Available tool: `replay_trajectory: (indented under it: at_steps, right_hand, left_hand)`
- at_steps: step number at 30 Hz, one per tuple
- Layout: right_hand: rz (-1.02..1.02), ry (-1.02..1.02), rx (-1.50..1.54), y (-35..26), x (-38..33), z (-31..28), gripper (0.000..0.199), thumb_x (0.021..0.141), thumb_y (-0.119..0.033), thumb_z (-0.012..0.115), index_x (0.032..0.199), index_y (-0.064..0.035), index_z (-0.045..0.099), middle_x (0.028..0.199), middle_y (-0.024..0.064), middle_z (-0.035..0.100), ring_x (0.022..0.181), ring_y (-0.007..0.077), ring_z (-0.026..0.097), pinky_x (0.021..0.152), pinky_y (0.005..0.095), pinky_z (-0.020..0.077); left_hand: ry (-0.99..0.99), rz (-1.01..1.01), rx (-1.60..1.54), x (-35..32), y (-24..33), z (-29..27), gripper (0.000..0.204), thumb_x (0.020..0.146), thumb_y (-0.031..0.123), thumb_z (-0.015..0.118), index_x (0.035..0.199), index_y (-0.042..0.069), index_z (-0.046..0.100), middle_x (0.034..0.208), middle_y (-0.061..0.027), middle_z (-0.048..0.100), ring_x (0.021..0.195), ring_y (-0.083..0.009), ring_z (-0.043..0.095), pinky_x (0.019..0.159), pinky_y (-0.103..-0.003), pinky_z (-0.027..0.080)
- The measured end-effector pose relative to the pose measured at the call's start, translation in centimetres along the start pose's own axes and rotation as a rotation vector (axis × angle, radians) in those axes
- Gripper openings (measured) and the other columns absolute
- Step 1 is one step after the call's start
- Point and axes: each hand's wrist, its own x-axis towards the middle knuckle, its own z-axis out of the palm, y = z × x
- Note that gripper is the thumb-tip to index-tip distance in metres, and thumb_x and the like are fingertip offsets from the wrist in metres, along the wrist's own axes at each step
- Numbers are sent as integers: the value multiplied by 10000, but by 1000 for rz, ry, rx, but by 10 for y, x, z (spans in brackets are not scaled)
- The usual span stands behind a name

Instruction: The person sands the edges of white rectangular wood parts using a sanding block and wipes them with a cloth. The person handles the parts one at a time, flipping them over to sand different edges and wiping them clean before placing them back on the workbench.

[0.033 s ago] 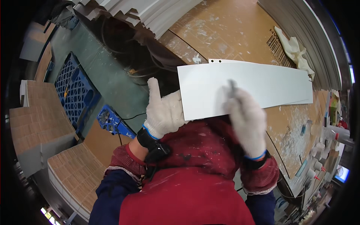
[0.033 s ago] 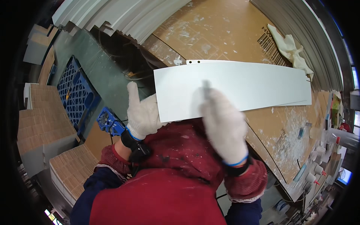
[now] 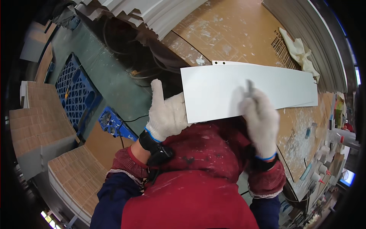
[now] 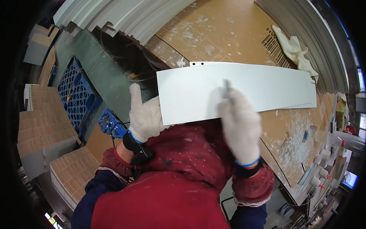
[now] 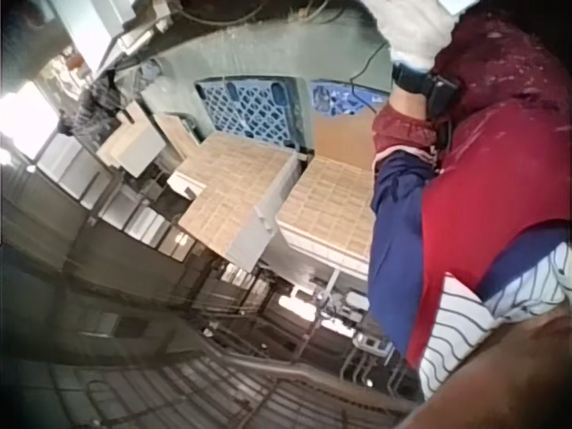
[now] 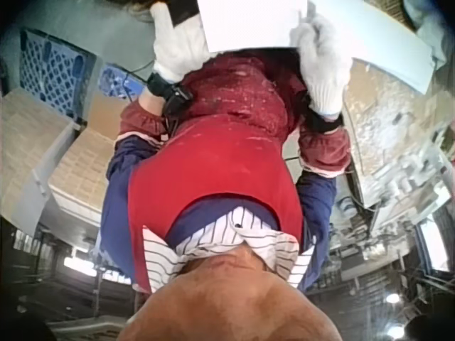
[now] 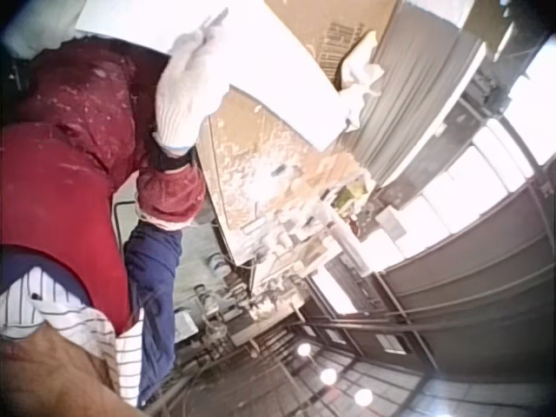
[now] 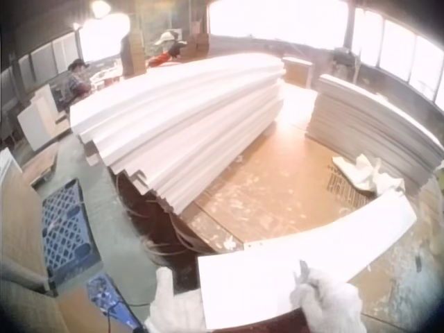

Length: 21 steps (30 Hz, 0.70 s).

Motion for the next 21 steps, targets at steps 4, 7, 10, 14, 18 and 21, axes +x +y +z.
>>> replay_trajectory:
  at_steps: [4,7,10,14,18,21]
  right_hand:
    - [197,163,-153,58,22,-51,230,930,-165,546,1090,-19,623,787,154,640,718,212,622,700,355,492]
    - [270,129,-288,88,46,-80,240,936,-183,530,1081,-11,615,803,183,635,735,254,618,707,373,481]
    - [277,49,-439,122,65,-97,246,941,-193,522,1075,-2,600,817,206,630,754,319,617,707,396,476]
    - [105,10,-494,106,79,-75,243,950,-202,511,1097,-24,585,864,240,634,802,404,621,721,442,481]
    - [-136,-104,-474,36,89,-12,133,939,-164,500,1012,-65,553,846,224,633,787,429,618,681,492,491]
    - [-210,-318,-444,-18,86,33,170,941,-215,501,1009,-63,535,858,219,634,787,420,624,682,517,483]
  left_hand:
    - [-110,1,1234,4,12,-1,874,874,623,538,1401,-51,360,1382,-209,479,1224,-364,514,1005,-504,430]
    - [161,-38,915,-2,-4,17,482,926,321,626,1209,-60,537,1035,-152,663,979,-264,646,814,-382,562]
    - [176,-127,1041,1,2,25,343,914,258,636,1076,-42,592,932,-128,665,782,-185,656,676,-309,561]
    - [236,-182,1030,0,3,30,283,895,229,667,999,-24,590,859,-92,644,621,-132,613,539,-264,527]
    - [310,-191,1047,-1,3,40,257,886,207,678,970,-19,590,829,-80,635,548,-110,575,464,-248,480]
    - [275,-209,1060,1,4,39,234,883,186,671,957,-20,591,830,-82,635,507,-104,550,437,-246,455]
